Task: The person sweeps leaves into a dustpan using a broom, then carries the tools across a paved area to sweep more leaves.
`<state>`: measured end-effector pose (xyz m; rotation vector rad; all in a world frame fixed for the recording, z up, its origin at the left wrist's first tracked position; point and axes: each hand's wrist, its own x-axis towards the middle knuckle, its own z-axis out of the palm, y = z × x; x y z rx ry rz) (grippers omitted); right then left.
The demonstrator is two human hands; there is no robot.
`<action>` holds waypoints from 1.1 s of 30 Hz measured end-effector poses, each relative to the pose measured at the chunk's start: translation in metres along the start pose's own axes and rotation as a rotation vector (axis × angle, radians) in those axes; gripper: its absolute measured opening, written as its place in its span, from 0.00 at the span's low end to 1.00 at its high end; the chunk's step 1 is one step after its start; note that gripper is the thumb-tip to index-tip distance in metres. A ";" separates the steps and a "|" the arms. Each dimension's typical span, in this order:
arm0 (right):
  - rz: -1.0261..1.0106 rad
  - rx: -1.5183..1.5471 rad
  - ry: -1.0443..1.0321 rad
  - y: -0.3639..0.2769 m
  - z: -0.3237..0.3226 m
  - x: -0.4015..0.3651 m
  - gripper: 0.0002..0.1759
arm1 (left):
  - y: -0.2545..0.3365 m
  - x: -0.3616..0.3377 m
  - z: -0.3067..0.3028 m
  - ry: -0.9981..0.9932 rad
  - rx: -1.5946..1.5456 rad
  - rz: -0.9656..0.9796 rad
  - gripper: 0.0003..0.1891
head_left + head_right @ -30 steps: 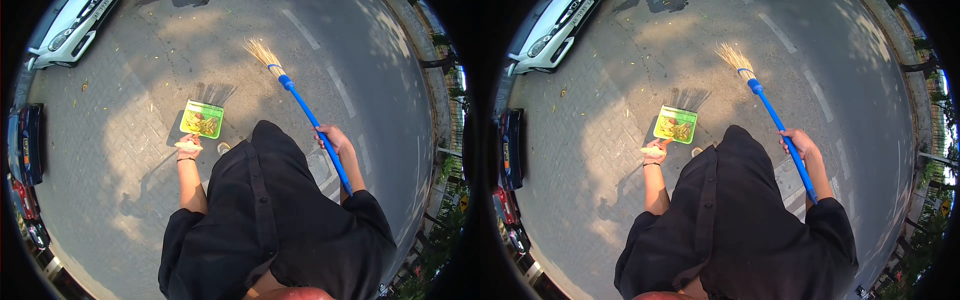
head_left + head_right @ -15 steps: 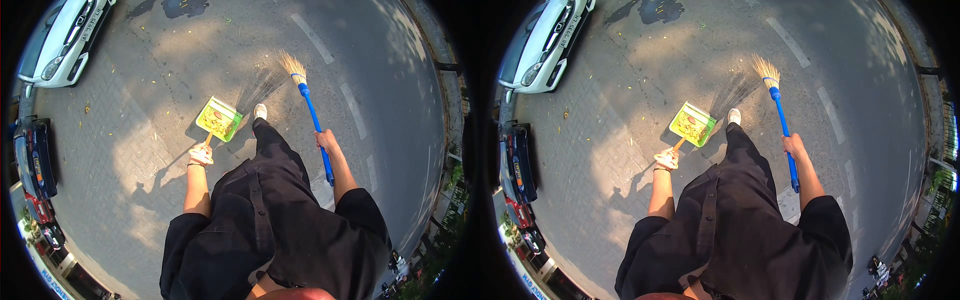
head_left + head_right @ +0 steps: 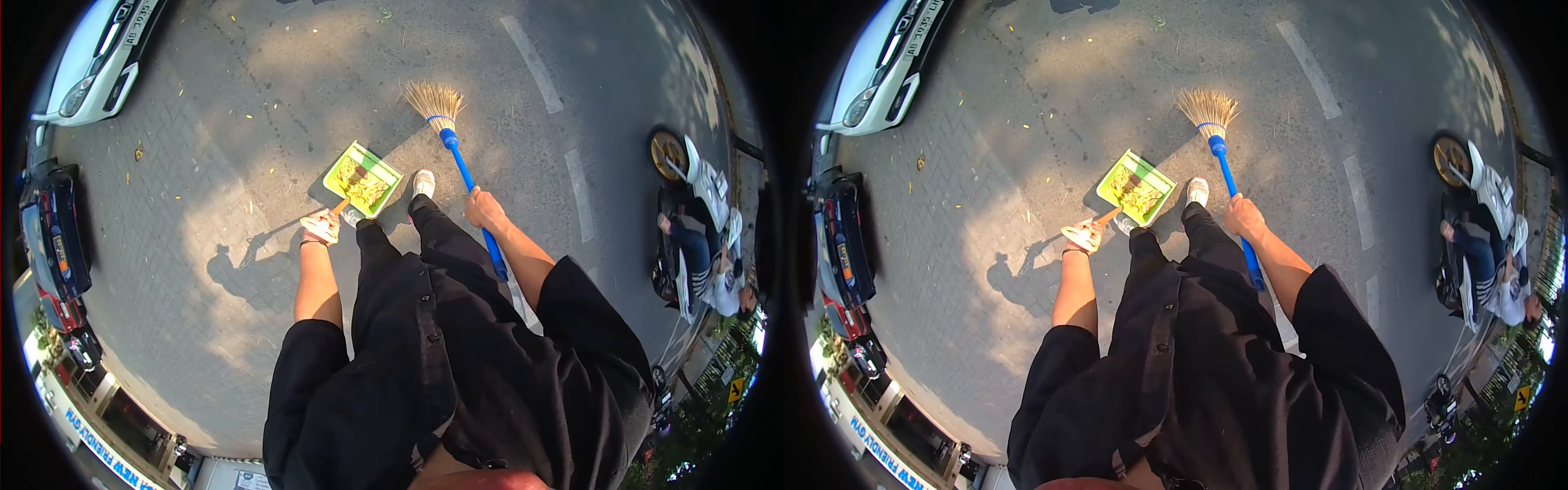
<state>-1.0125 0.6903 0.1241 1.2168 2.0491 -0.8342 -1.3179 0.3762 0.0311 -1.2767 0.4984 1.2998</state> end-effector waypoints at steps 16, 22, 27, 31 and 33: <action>-0.107 -0.223 0.120 0.008 0.014 0.033 0.15 | 0.015 -0.011 -0.058 -0.099 0.127 -0.052 0.15; -0.422 -0.239 0.025 -0.042 0.014 -0.079 0.15 | 0.019 -0.003 -0.065 0.018 0.015 0.055 0.14; 0.055 0.170 -0.281 -0.091 -0.061 -0.144 0.14 | 0.021 -0.004 -0.071 0.010 -0.069 0.117 0.12; 0.003 0.038 -0.138 -0.100 -0.052 -0.128 0.14 | 0.026 -0.002 -0.082 -0.037 -0.017 0.111 0.13; -0.106 -0.146 0.013 -0.105 -0.030 -0.108 0.18 | 0.017 -0.001 -0.080 -0.003 -0.047 0.181 0.15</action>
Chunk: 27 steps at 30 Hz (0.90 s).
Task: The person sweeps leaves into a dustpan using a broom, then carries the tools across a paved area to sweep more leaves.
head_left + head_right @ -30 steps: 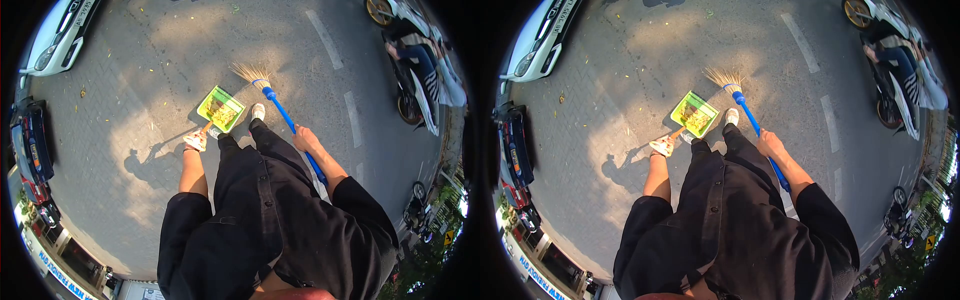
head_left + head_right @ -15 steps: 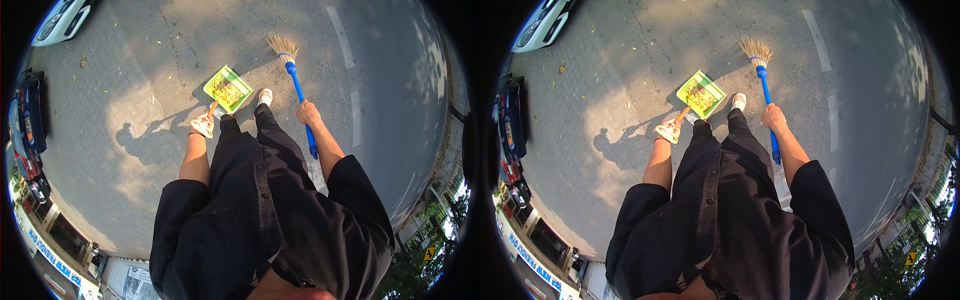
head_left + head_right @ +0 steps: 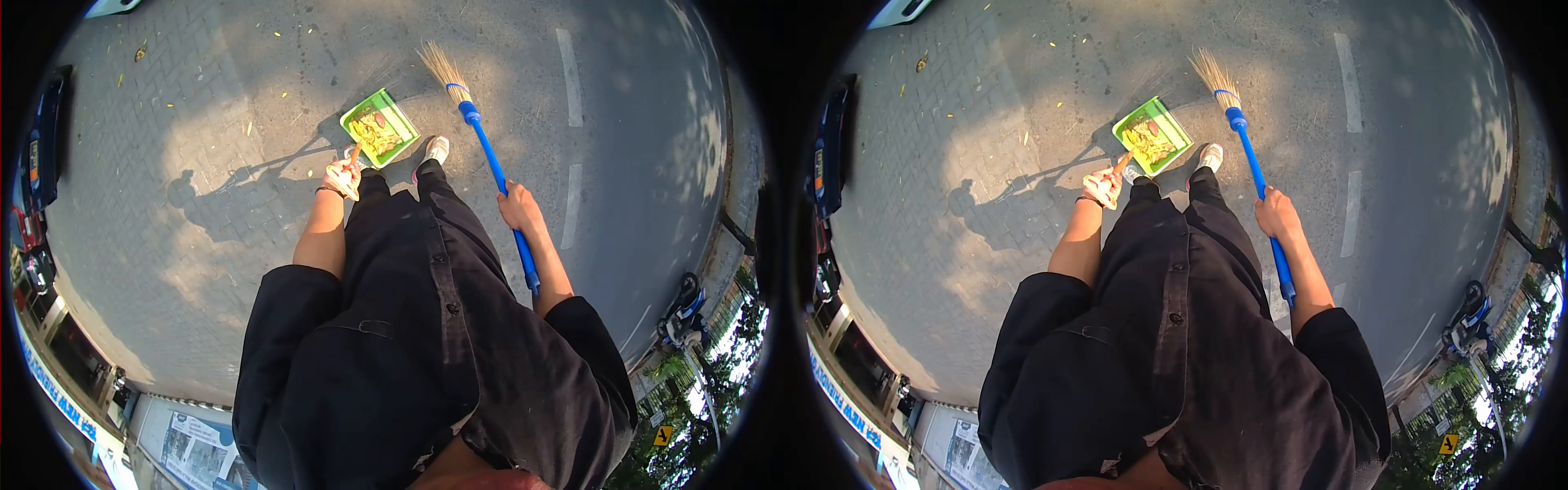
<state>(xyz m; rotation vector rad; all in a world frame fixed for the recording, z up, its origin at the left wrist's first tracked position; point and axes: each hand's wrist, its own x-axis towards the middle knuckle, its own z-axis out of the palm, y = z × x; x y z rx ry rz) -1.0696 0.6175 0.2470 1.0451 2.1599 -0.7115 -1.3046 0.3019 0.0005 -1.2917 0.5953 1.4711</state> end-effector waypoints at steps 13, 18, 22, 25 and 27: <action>0.028 0.232 -0.270 -0.084 0.005 -0.053 0.15 | 0.010 -0.007 -0.031 -0.272 -0.126 0.006 0.18; 0.010 0.207 -0.172 -0.164 -0.026 -0.060 0.15 | 0.025 -0.067 -0.068 -0.271 0.014 0.267 0.09; -0.138 0.096 -0.039 -0.218 -0.034 -0.024 0.15 | 0.030 -0.115 -0.110 -0.345 -0.423 -0.017 0.10; -0.203 0.105 0.014 -0.269 -0.054 -0.001 0.14 | 0.026 -0.122 -0.148 -0.356 -0.527 -0.041 0.08; -0.247 0.065 0.037 -0.303 -0.066 0.022 0.14 | 0.015 -0.136 -0.160 -0.385 -0.615 0.030 0.07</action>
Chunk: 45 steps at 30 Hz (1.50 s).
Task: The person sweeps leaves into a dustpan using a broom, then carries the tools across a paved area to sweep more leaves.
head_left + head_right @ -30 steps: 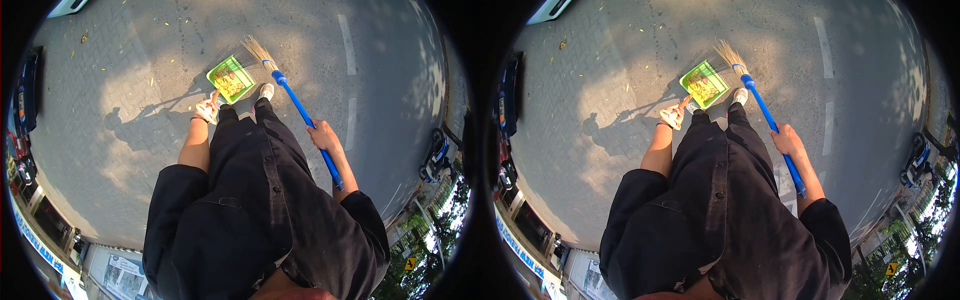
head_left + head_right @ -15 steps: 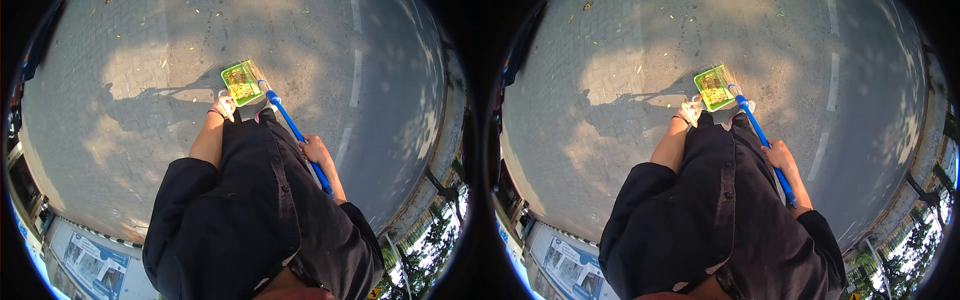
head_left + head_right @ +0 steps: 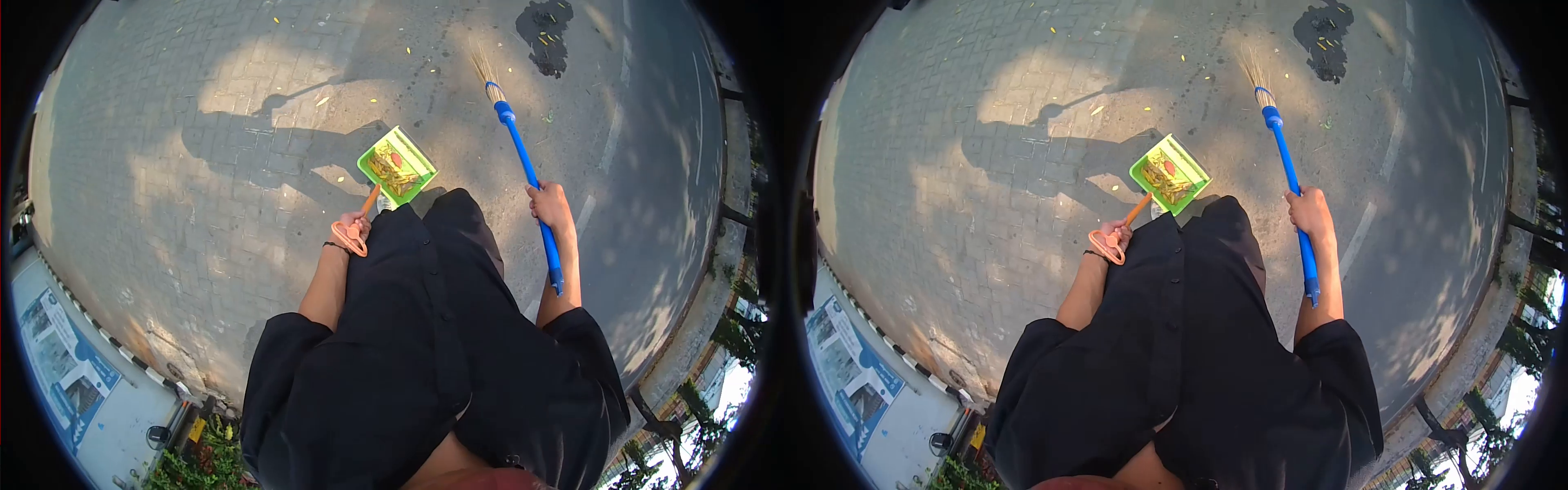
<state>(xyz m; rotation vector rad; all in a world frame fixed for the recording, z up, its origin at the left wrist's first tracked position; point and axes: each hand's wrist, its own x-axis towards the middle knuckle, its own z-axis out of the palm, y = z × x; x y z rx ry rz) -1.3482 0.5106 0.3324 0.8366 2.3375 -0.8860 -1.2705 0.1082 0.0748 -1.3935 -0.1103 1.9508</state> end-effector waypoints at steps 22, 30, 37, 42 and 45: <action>-0.403 -0.632 -0.541 -0.159 0.035 0.175 0.15 | -0.035 -0.063 0.002 -0.286 -0.919 0.597 0.07; -0.655 -0.778 -0.494 -0.224 0.043 0.198 0.15 | -0.051 -0.060 -0.004 -0.347 -1.137 0.686 0.08; -0.492 -0.465 -0.661 -0.265 0.204 0.243 0.15 | -0.097 -0.059 0.001 -0.550 -1.327 0.689 0.10; -0.308 -0.465 -0.673 -0.188 0.224 0.231 0.15 | -0.128 -0.053 -0.022 -0.614 -1.457 0.721 0.09; -0.480 -0.649 -0.631 -0.124 0.189 0.263 0.22 | -0.129 -0.047 -0.040 -0.600 -1.470 0.747 0.08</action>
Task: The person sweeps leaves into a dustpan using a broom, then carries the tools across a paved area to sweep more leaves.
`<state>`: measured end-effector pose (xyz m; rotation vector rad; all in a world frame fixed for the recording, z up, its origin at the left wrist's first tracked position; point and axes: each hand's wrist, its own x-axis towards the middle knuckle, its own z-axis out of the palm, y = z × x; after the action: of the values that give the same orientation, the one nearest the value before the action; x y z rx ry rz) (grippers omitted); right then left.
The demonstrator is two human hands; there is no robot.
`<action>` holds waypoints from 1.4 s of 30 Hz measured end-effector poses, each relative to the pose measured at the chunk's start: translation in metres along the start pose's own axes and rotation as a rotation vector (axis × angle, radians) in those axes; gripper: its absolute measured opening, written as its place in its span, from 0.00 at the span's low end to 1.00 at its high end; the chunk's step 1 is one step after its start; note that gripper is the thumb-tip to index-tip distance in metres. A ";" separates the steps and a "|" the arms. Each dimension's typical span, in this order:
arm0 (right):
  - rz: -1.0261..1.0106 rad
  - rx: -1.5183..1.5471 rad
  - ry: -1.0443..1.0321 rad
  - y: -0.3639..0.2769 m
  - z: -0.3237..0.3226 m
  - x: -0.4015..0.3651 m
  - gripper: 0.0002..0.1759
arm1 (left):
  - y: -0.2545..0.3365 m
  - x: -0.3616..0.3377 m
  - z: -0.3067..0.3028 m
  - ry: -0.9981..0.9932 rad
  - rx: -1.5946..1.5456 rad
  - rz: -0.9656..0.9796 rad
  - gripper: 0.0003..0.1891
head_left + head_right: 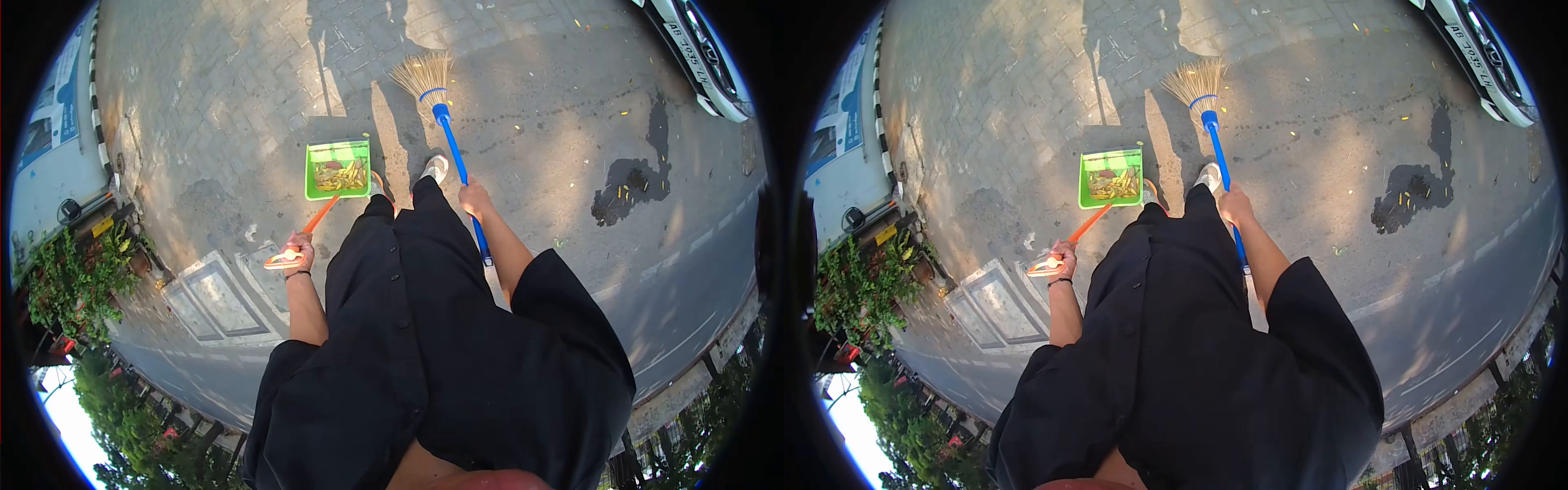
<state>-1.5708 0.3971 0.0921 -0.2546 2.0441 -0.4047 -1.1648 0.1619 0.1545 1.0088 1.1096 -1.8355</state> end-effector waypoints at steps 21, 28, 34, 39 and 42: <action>-0.383 -0.825 0.146 -0.076 0.146 -0.123 0.17 | 0.223 0.014 -0.004 -0.097 -0.165 0.169 0.04; -0.205 -1.034 0.269 -0.041 0.086 -0.143 0.14 | 0.263 0.016 -0.037 -0.181 -0.085 0.076 0.05; -0.136 -1.054 0.460 -0.021 0.032 -0.180 0.16 | 0.231 0.051 -0.025 -0.118 0.147 0.213 0.03; 0.057 -0.658 0.461 0.028 -0.001 -0.203 0.20 | 0.186 0.078 0.000 -0.052 0.284 0.113 0.03; 0.261 -0.121 0.364 0.030 -0.010 -0.212 0.21 | 0.163 0.100 0.008 -0.029 0.357 0.069 0.04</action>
<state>-1.4777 0.5000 0.2560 0.0182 2.4250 -0.1728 -1.0636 0.0792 0.0149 1.2010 0.7324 -2.0273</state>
